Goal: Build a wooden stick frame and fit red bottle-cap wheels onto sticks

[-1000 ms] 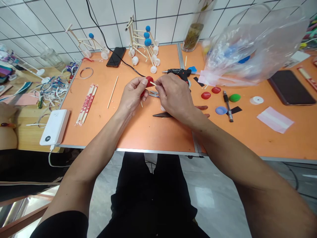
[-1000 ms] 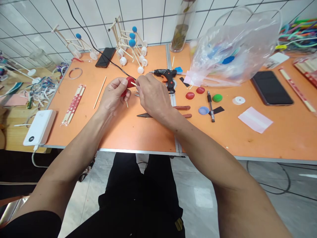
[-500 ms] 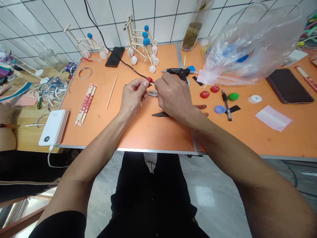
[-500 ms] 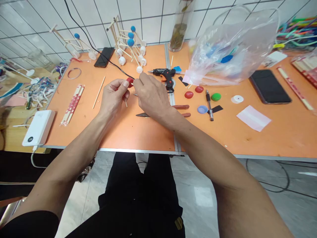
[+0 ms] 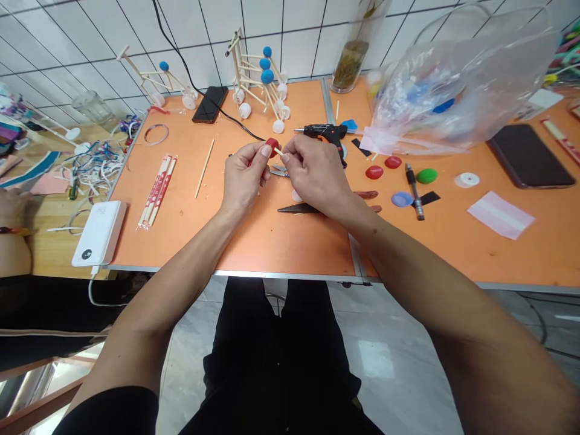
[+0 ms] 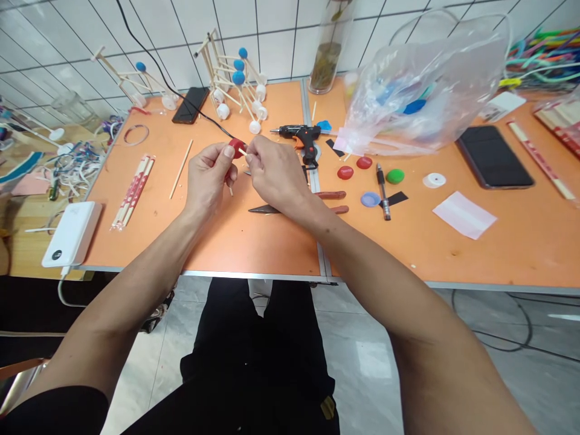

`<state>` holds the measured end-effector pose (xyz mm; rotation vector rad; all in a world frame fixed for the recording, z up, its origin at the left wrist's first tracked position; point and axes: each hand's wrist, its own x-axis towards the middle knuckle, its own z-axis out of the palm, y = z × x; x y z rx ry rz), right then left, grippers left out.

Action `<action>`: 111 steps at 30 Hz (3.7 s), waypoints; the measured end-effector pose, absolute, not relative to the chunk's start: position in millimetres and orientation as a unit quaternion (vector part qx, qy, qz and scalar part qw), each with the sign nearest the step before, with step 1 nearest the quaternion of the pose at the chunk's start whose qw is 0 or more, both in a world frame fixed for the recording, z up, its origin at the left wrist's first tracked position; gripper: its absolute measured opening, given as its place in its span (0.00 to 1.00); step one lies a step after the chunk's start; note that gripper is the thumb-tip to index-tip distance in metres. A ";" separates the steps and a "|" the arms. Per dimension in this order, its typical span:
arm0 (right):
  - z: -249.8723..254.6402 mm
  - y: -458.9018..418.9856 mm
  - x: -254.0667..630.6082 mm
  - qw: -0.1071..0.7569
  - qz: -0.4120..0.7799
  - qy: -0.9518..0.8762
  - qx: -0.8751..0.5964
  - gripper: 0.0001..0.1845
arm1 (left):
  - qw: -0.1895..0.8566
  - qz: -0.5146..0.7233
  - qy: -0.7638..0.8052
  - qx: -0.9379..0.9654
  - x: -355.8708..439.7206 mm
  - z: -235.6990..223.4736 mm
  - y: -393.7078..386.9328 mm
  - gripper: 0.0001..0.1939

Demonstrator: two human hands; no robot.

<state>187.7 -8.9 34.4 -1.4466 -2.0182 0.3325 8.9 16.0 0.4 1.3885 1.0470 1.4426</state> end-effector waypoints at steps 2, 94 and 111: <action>38.6 -11.3 187.4 0.274 0.105 -0.775 -0.559 0.16 | 0.428 0.578 0.420 0.554 9.0 1.3 15.4 0.22; 45.8 -5.6 193.9 0.022 0.010 -0.832 -0.555 0.23 | 0.555 0.539 0.406 0.486 -26.6 12.2 42.7 0.23; 42.2 1.6 191.2 0.103 0.030 -0.817 -0.567 0.21 | 0.706 0.551 0.376 0.240 -6.2 55.7 8.9 0.22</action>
